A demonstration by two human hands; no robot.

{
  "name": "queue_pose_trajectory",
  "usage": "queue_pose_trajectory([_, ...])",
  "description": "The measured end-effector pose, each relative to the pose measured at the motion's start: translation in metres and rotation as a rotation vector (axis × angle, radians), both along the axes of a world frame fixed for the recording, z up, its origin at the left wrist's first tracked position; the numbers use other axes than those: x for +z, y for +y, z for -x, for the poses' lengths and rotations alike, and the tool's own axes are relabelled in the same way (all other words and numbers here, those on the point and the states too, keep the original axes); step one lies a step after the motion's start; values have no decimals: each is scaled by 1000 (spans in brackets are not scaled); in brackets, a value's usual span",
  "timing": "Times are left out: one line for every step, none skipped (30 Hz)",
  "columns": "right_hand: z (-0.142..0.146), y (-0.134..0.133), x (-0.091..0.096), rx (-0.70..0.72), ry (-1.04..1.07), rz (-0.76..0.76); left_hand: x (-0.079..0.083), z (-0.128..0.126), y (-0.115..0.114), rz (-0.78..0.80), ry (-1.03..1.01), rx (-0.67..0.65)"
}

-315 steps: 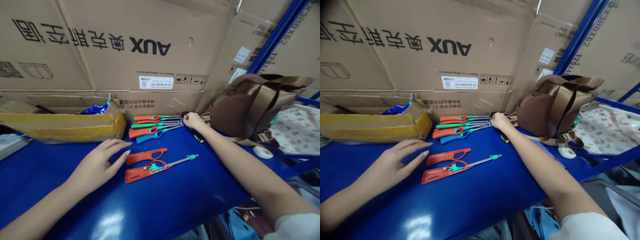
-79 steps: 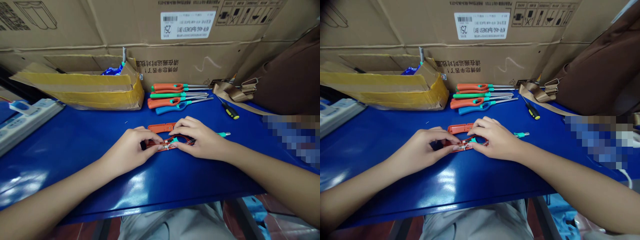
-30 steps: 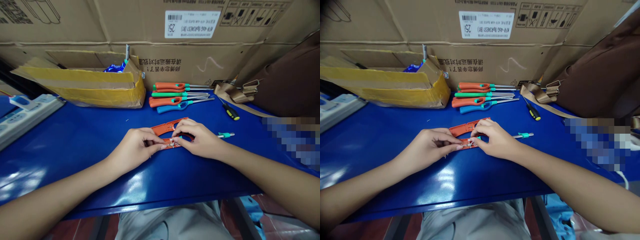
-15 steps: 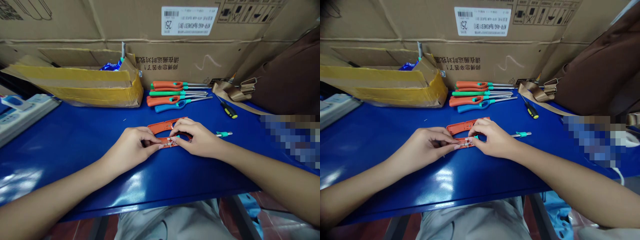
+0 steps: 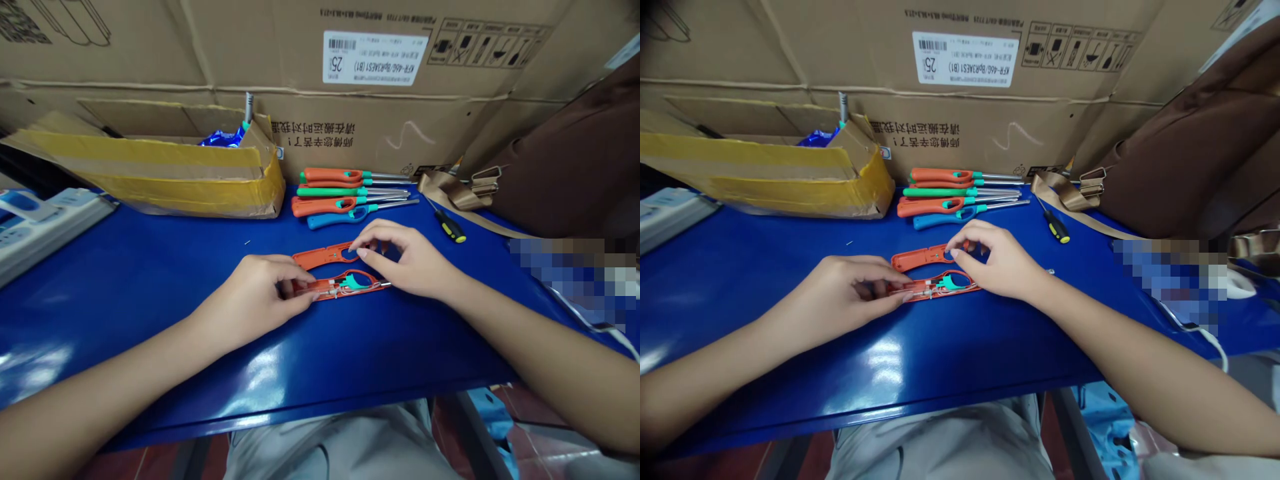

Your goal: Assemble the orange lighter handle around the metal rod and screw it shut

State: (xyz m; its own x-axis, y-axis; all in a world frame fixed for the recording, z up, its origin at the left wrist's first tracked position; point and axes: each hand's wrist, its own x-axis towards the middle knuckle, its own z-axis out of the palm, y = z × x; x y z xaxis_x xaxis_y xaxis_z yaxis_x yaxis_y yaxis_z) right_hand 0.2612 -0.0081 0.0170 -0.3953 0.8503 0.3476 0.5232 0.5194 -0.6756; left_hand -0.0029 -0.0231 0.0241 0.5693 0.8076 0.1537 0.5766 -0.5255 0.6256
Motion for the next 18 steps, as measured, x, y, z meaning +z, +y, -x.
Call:
queue_pose_trajectory([-4,2,4,12,-31,-3,1,1,0,-28,4,1])
queue_pose_trajectory([-8,3,7,49,-74,14,2,2,0,-65,6,-8])
queue_pose_trajectory([-12,4,11,104,-126,46,2,2,0,-111,7,-32])
queue_pose_trajectory([-15,4,14,174,-180,86,2,2,0,-161,12,-69])
queue_pose_trajectory([-18,4,16,243,-230,125,1,2,-1,-209,23,-118])
queue_pose_trajectory([-20,4,19,299,-269,157,-1,1,-1,-251,42,-173])
queue_pose_trajectory([-21,3,20,337,-296,178,-3,0,-1,-284,68,-224])
queue_pose_trajectory([-21,2,21,355,-313,193,-6,-1,-2,-304,98,-266])
queue_pose_trajectory([-21,1,21,358,-320,203,-9,-2,-2,-314,124,-294])
queue_pose_trajectory([-21,1,20,360,-325,214,-12,-4,-2,-318,146,-311])
queue_pose_trajectory([-20,0,20,364,-327,221,-14,-5,-2,-324,159,-320])
queue_pose_trajectory([-20,0,20,367,-325,220,-16,-6,-2,-331,162,-321])
queue_pose_trajectory([-21,1,19,363,-314,201,-18,-6,-2,-343,151,-317])
queue_pose_trajectory([-22,2,19,351,-295,166,-19,-6,-1,-357,133,-311])
queue_pose_trajectory([-23,4,19,332,-272,118,-19,-5,0,-371,111,-301])
queue_pose_trajectory([-26,7,19,306,-254,63,-18,-4,2,-385,91,-287])
queue_pose_trajectory([-28,10,18,277,-248,10,-18,-2,5,-398,75,-270])
queue_pose_trajectory([-31,12,17,252,-258,-32,-17,0,8,-407,69,-256])
